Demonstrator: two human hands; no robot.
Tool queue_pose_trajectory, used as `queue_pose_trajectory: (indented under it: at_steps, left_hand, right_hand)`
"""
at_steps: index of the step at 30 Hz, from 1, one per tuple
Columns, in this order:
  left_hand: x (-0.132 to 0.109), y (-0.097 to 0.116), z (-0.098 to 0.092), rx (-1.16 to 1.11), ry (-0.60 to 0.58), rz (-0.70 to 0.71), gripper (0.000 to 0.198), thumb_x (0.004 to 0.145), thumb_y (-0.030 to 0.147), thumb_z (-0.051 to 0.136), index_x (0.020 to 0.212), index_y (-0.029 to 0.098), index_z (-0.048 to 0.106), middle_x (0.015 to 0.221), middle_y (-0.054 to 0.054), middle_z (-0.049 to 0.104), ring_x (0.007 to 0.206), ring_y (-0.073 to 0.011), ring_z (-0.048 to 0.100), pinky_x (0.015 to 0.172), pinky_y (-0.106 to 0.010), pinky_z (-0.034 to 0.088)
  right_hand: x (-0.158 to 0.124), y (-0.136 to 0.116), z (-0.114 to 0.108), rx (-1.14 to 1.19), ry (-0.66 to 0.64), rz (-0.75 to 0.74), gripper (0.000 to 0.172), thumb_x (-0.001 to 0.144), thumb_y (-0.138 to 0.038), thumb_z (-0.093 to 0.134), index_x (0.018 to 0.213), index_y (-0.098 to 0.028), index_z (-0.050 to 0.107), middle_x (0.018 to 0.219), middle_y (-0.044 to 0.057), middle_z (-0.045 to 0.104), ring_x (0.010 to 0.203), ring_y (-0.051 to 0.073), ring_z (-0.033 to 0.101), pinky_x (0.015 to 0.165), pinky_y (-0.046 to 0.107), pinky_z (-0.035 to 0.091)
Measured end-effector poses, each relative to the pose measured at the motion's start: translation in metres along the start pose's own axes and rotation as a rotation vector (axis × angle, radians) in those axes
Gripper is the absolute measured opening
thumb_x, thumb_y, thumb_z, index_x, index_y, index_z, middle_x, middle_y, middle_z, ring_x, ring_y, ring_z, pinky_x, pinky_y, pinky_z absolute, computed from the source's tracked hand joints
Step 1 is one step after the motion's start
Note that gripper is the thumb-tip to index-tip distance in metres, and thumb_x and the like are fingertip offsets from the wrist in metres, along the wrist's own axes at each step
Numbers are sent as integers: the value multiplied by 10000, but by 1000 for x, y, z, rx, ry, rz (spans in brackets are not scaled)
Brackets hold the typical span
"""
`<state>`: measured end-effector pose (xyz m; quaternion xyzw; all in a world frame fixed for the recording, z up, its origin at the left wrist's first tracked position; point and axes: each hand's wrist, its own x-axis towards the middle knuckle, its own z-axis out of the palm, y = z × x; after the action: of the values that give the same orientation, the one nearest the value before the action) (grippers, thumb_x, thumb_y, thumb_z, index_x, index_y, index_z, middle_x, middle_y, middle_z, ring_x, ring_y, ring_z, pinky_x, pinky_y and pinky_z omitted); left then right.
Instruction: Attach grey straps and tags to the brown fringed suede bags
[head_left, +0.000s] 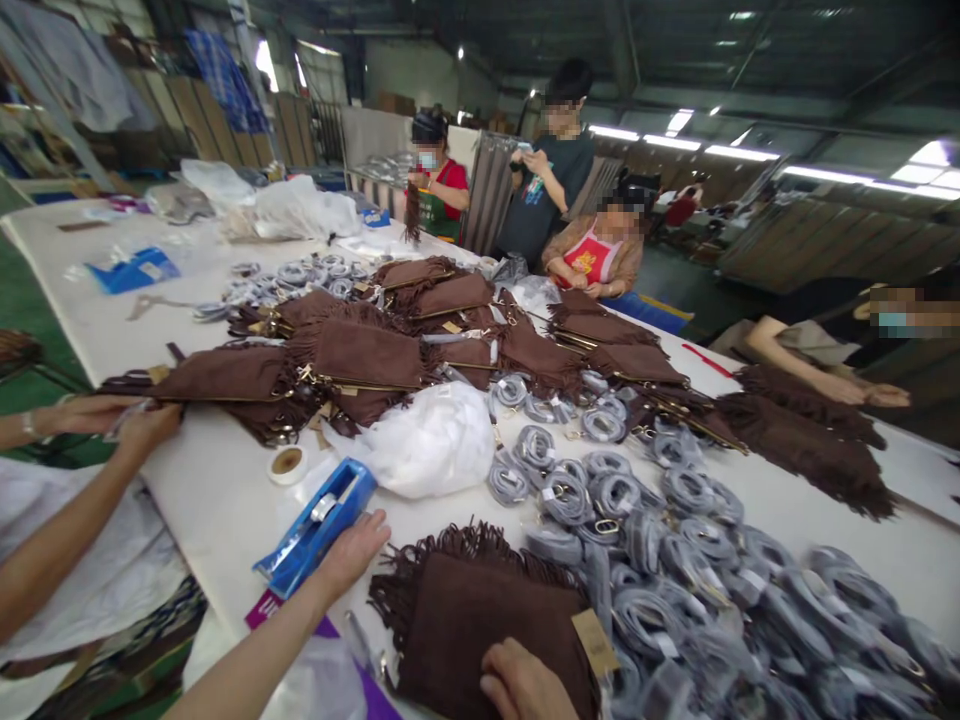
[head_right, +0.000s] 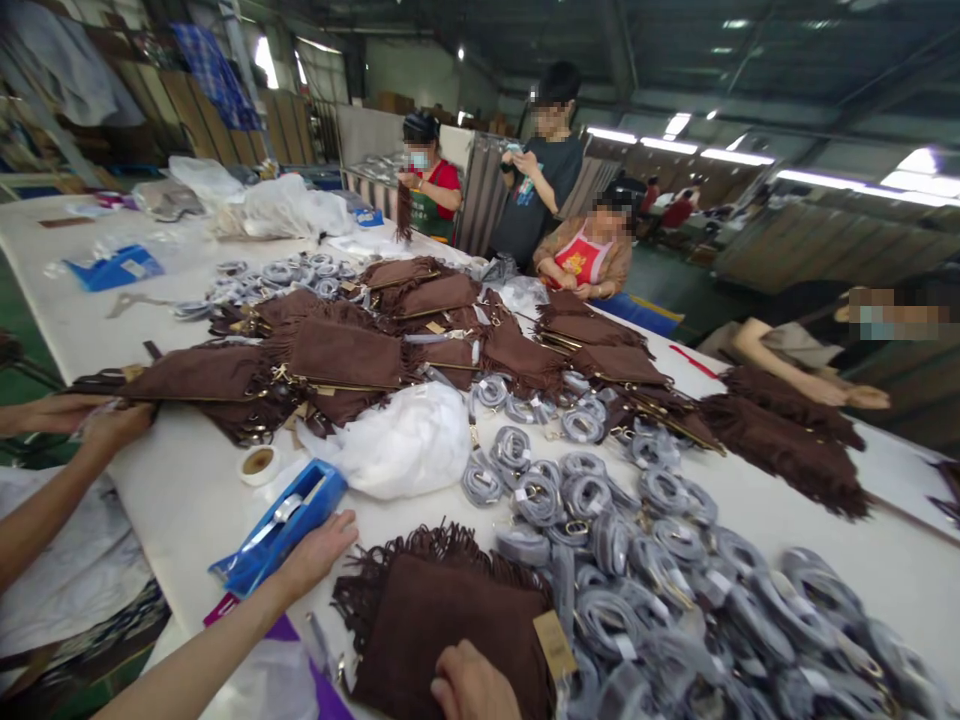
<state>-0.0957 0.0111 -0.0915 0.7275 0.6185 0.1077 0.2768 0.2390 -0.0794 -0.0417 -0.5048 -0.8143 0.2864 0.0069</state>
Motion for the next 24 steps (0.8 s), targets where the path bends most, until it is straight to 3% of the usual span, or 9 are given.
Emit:
queue_pose_trajectory:
  at_steps: [5, 9, 17, 20, 22, 24]
  left_hand:
    - [8, -2, 9, -186, 150, -99, 198, 928, 232, 317, 815, 219, 480, 837, -33, 591, 805, -195, 581, 801, -320, 479]
    - [8, -6, 18, -323, 241, -171, 209, 929, 322, 304, 781, 232, 422, 712, 9, 545, 670, -169, 558, 654, -269, 466]
    - [7, -5, 19, -399, 255, -183, 229, 896, 383, 332, 758, 236, 440, 731, -9, 573, 689, -184, 578, 667, -280, 457]
    - [7, -2, 18, -369, 244, -198, 236, 900, 387, 320, 742, 241, 418, 725, -10, 567, 697, -193, 578, 680, -294, 457]
    - [7, 0, 17, -338, 231, -211, 230, 899, 371, 320, 720, 245, 391, 707, -3, 555, 688, -192, 568, 676, -297, 455]
    - [8, 2, 14, -306, 210, -217, 221, 897, 352, 328, 709, 246, 378, 709, 0, 556, 694, -190, 567, 685, -296, 458]
  right_hand:
    - [47, -38, -15, 225, 98, -90, 172, 885, -139, 484, 832, -220, 625, 837, 27, 683, 794, 174, 654, 726, 231, 459]
    - [96, -59, -27, 492, 225, -64, 227, 929, -199, 420, 832, -219, 624, 768, 15, 652, 725, 163, 624, 677, 229, 462]
    - [194, -87, -24, 653, 216, 38, 242, 886, -250, 486, 1065, -180, 633, 697, 5, 666, 652, 175, 652, 620, 247, 485]
    - [213, -93, -21, 655, 207, 27, 169, 872, -246, 500, 815, -201, 654, 579, -19, 621, 566, 158, 624, 591, 241, 465]
    - [215, -88, -22, 665, 221, 44, 223, 851, -248, 524, 640, -216, 586, 513, -32, 573, 513, 146, 591, 577, 239, 456]
    - [206, -72, -27, 690, 274, 98, 225, 828, -285, 559, 613, -222, 542, 515, -36, 564, 508, 143, 584, 568, 239, 465]
